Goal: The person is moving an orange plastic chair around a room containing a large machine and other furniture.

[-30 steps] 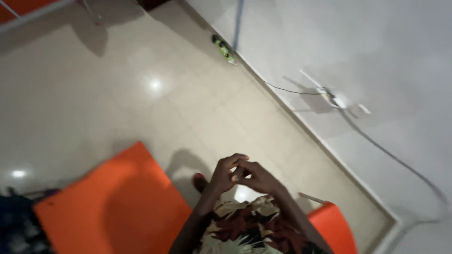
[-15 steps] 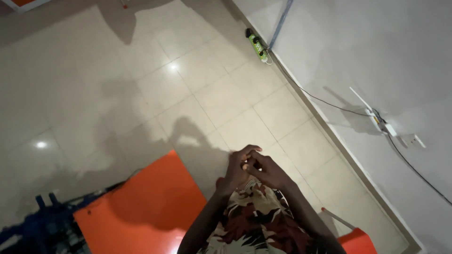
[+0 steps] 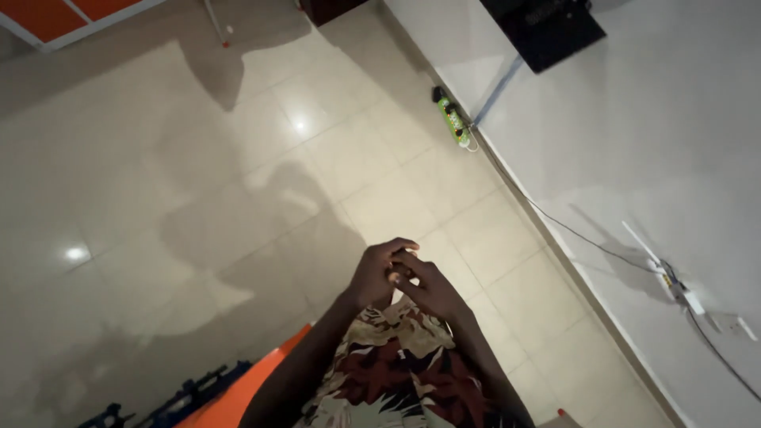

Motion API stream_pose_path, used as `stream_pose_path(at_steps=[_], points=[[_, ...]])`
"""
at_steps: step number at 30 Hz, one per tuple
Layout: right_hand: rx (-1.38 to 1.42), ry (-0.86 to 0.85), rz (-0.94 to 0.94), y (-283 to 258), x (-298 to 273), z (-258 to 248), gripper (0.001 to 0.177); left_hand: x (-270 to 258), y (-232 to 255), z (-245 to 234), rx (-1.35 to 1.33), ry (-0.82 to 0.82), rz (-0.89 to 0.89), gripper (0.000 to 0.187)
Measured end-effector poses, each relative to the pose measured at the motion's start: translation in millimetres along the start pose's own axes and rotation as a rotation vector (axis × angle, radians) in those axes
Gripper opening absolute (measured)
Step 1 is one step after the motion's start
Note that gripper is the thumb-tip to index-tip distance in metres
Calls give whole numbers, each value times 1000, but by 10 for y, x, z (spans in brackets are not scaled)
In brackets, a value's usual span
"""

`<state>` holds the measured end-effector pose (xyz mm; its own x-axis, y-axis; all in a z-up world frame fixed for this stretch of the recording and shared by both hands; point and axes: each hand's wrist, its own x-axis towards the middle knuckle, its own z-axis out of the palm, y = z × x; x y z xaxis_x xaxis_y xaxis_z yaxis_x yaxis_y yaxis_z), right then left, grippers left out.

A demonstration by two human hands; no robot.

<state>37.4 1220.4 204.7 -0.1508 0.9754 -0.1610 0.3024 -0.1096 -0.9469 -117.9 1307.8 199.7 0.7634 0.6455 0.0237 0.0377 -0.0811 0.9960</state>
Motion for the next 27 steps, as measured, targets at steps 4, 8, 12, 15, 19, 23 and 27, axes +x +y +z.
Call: stream_pose_path(at_steps=[4,8,12,15,19,23,27], points=[[37,31,-107,-242,583,-161,41,313,0,-449,9,30,-19,44],[70,-1,-13,-482,1091,-179,45,493,-183,-877,-68,154,263,47],[109,-30,71,-565,1668,-56,43,648,-468,-1462,-120,77,207,57],[113,27,127,-804,2200,82,43,915,-340,-2103,-133,-12,143,46],[87,91,88,-784,3011,489,39,1152,-161,-3113,47,-99,226,37],[122,189,6,-1274,3685,681,38,1383,23,-3910,56,-147,136,35],[257,316,-7,-1381,4179,752,29,1712,-204,-4290,264,-119,451,31]])
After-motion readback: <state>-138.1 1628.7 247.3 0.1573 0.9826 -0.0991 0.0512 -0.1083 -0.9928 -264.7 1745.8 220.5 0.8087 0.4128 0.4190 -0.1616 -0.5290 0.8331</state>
